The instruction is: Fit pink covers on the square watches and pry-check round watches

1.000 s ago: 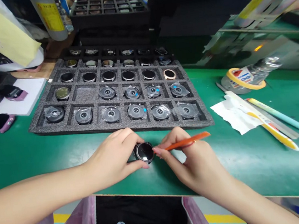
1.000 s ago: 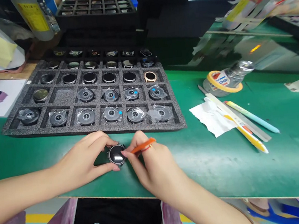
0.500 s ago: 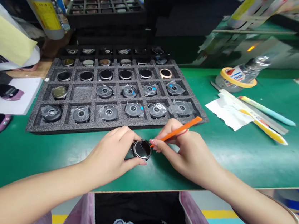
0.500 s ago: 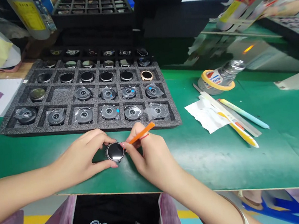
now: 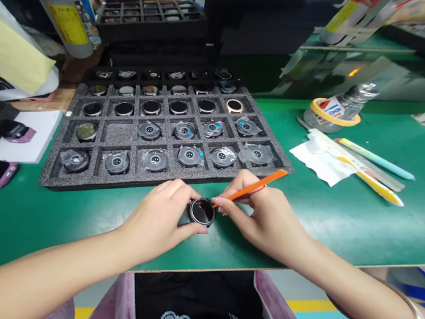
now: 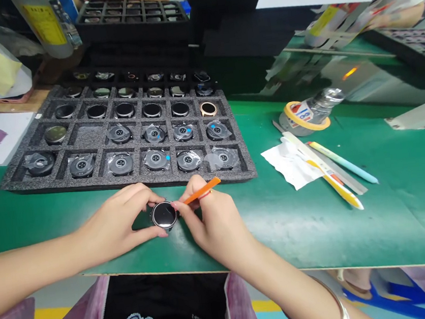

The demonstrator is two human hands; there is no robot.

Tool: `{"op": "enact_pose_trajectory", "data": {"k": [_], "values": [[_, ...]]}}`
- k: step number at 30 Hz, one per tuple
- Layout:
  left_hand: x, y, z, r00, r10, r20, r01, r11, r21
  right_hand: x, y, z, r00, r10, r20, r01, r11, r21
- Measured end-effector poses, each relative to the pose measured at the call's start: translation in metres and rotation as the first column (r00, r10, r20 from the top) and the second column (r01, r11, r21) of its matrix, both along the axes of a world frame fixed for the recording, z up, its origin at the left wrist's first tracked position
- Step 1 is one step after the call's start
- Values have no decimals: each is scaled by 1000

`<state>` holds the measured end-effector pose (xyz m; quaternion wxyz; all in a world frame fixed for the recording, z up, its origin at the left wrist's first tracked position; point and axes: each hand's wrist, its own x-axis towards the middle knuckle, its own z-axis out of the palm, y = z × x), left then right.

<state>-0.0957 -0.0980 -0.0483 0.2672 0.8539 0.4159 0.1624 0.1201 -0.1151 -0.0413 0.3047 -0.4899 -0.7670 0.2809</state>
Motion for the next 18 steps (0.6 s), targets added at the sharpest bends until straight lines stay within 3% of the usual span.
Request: {"op": "enact_pose_trajectory", "data": {"k": [18], "values": [[0, 0, 2, 1000, 10, 14, -10, 1000, 10, -2, -2, -3, 1000, -8, -24, 9, 998, 59]]}}
